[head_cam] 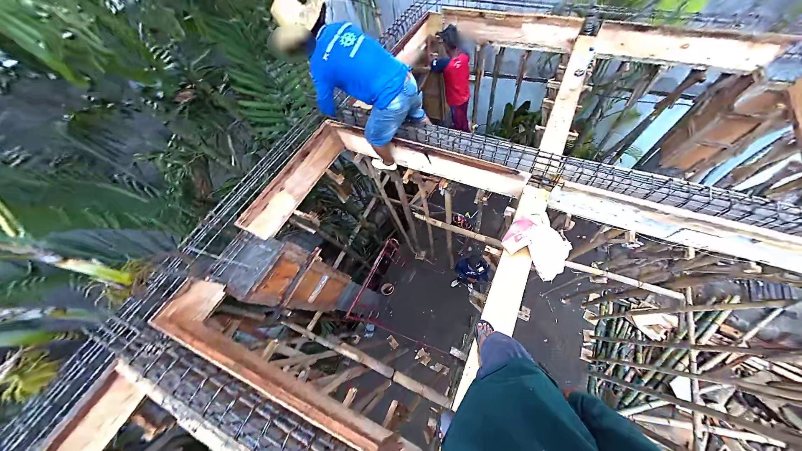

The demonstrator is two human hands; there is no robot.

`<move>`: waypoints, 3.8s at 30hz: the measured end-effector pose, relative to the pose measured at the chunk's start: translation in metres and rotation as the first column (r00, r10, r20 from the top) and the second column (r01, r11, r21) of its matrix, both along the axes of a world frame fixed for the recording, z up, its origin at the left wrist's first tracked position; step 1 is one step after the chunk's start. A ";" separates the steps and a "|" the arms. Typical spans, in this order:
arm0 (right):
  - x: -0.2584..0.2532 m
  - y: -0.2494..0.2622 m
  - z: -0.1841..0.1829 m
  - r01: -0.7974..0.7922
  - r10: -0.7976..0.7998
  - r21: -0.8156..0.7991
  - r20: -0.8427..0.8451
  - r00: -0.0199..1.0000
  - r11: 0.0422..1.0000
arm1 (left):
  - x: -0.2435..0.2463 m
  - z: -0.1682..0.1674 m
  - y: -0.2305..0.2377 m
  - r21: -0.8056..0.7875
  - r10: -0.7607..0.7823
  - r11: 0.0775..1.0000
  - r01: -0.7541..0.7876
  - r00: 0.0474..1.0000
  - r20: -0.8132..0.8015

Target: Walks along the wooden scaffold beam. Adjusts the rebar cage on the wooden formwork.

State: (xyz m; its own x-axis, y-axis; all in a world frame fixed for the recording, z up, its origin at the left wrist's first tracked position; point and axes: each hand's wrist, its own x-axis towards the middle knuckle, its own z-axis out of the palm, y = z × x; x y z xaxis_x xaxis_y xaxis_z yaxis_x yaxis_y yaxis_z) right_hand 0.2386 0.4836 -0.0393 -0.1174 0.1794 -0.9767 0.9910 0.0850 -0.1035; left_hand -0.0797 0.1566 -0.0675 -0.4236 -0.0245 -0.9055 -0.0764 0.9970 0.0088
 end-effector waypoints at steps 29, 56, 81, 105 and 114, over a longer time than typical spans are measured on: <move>-0.029 0.394 0.013 0.479 -0.475 0.121 -0.059 0.878 0.870 | -0.038 -0.080 0.520 0.239 -0.292 0.932 0.274 0.955 0.046; -0.187 0.846 0.115 -0.204 0.199 0.017 -0.321 0.926 0.979 | 0.009 0.067 1.058 0.536 -0.563 0.016 0.844 0.451 -0.693; -0.258 1.165 0.071 0.159 -0.364 -0.366 -0.605 0.708 0.917 | 0.005 0.081 1.366 0.734 0.077 0.646 -0.210 0.974 0.211; -0.242 1.195 0.042 0.942 -0.901 -0.167 -0.377 0.213 0.292 | -0.065 -0.008 1.179 0.370 0.332 0.852 -0.371 0.928 0.167; -0.218 1.204 0.072 0.927 -0.895 -0.314 -0.444 0.048 0.205 | -0.037 -0.052 1.070 0.032 0.524 0.846 -0.532 0.841 0.135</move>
